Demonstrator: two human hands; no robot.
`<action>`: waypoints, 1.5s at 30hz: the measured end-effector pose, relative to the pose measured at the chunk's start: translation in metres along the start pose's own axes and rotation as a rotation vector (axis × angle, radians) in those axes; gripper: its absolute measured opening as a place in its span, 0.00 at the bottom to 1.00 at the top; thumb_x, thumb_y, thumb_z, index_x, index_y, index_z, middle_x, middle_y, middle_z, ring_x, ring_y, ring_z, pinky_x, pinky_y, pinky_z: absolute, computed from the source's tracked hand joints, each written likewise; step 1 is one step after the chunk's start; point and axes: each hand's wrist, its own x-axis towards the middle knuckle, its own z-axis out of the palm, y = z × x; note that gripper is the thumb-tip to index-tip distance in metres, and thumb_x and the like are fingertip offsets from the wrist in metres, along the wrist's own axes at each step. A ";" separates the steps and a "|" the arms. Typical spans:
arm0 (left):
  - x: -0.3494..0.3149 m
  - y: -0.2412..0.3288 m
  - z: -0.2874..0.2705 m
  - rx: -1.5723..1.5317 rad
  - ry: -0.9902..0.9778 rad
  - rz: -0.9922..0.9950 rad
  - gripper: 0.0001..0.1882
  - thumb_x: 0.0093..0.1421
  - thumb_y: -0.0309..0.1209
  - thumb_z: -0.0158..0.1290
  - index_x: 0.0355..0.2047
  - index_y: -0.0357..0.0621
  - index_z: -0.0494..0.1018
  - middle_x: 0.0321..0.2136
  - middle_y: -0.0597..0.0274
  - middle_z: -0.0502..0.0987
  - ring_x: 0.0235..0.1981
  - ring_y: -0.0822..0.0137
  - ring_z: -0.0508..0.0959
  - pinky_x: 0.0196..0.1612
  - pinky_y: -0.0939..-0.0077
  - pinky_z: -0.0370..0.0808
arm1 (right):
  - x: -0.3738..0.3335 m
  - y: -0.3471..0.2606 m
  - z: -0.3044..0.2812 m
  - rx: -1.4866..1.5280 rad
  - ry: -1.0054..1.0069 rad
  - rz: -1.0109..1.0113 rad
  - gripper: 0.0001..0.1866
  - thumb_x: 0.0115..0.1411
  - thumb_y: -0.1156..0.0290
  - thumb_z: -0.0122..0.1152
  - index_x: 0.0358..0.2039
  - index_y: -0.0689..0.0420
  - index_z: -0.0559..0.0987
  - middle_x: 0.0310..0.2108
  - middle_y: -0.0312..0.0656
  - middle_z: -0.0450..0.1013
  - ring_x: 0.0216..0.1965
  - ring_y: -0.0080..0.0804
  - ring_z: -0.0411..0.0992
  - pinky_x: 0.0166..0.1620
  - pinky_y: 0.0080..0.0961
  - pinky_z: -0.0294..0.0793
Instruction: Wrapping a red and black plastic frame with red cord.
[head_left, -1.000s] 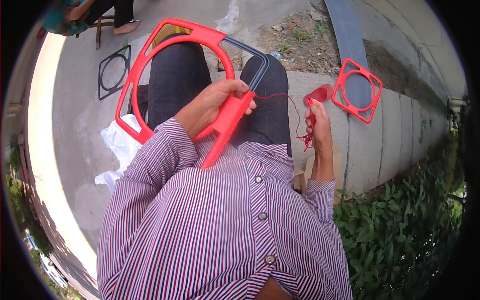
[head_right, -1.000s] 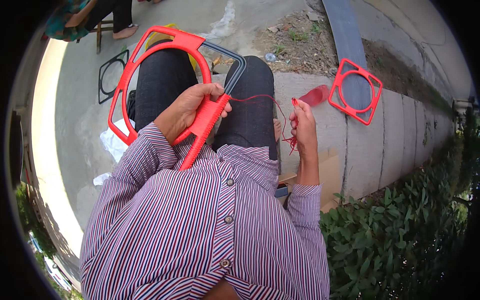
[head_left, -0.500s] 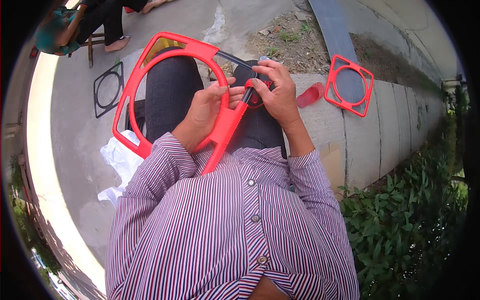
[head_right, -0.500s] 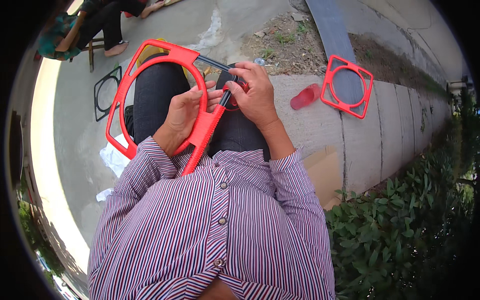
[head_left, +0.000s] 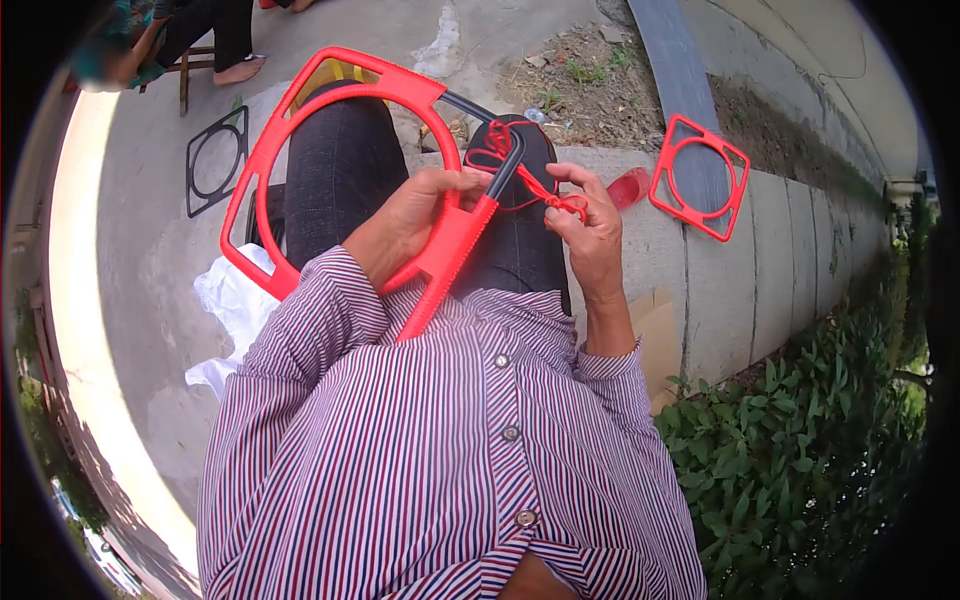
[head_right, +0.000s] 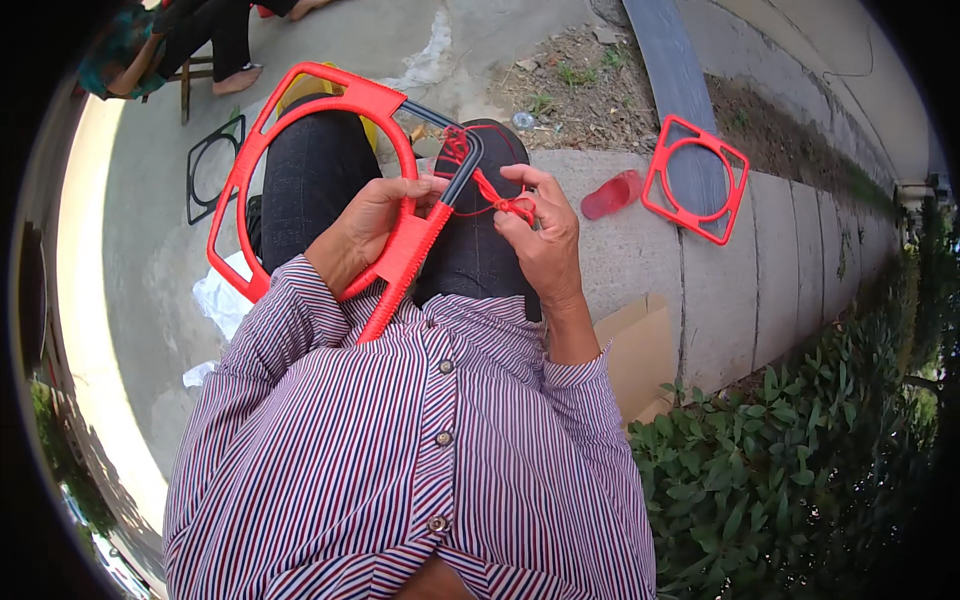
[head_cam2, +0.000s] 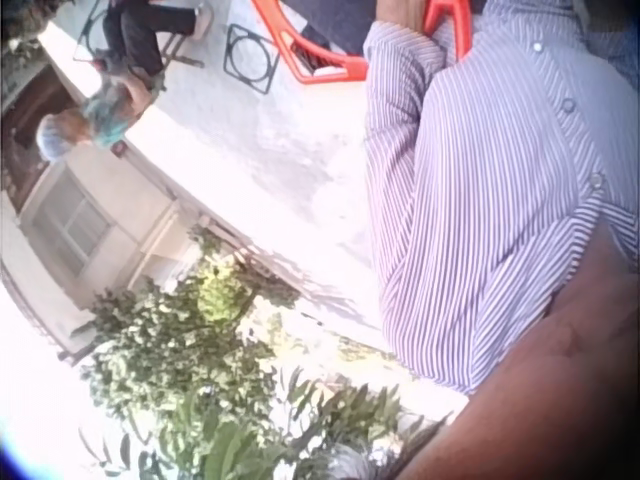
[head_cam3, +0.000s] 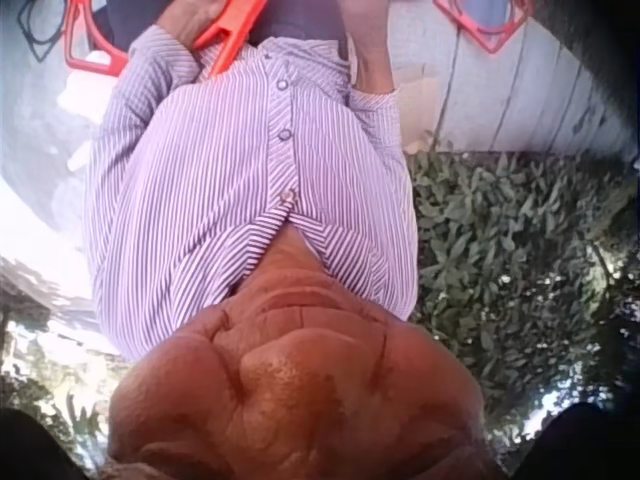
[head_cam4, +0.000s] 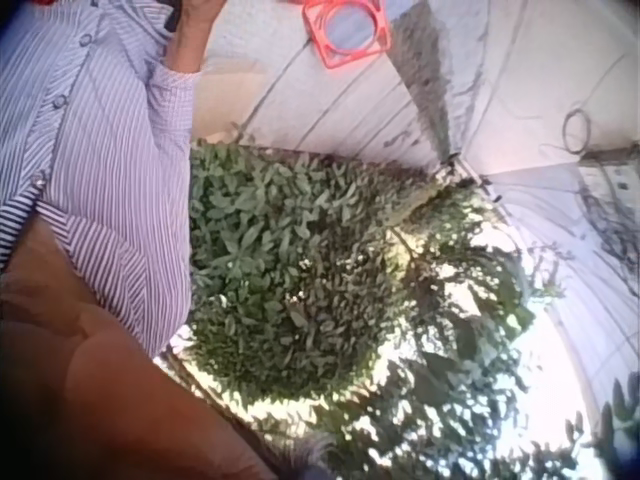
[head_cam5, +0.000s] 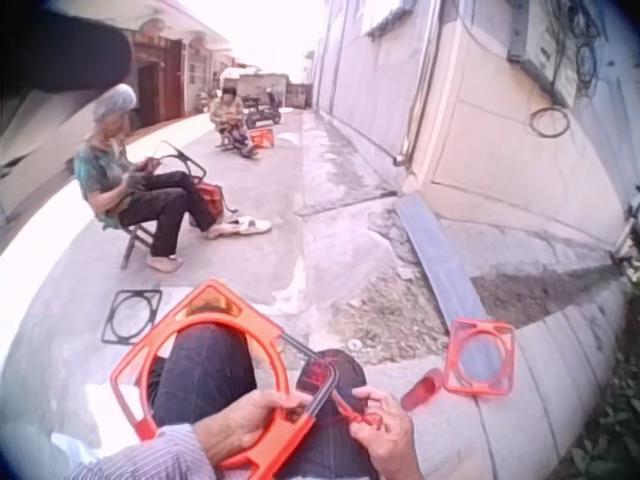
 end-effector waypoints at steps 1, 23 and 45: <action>0.000 -0.002 0.000 0.036 0.113 0.014 0.13 0.56 0.28 0.52 0.40 0.32 0.71 0.32 0.51 0.79 0.30 0.64 0.79 0.34 0.74 0.78 | -0.001 -0.020 -0.012 0.454 0.010 0.200 0.06 0.50 0.73 0.58 0.29 0.61 0.77 0.33 0.44 0.73 0.30 0.34 0.71 0.43 0.28 0.69; -0.001 0.002 0.011 0.156 0.165 -0.121 0.11 0.57 0.31 0.56 0.31 0.35 0.69 0.21 0.55 0.75 0.19 0.64 0.79 0.18 0.74 0.79 | -0.023 -0.029 0.011 0.549 -0.042 0.567 0.06 0.61 0.74 0.55 0.36 0.61 0.69 0.21 0.31 0.69 0.20 0.15 0.64 0.24 0.13 0.62; -0.019 0.008 0.019 0.166 0.063 -0.128 0.07 0.56 0.25 0.55 0.31 0.33 0.69 0.21 0.50 0.75 0.20 0.60 0.80 0.22 0.69 0.81 | 0.004 -0.002 0.046 0.497 -0.042 0.455 0.30 0.52 0.73 0.60 0.57 0.60 0.66 0.30 0.38 0.70 0.30 0.24 0.70 0.32 0.22 0.70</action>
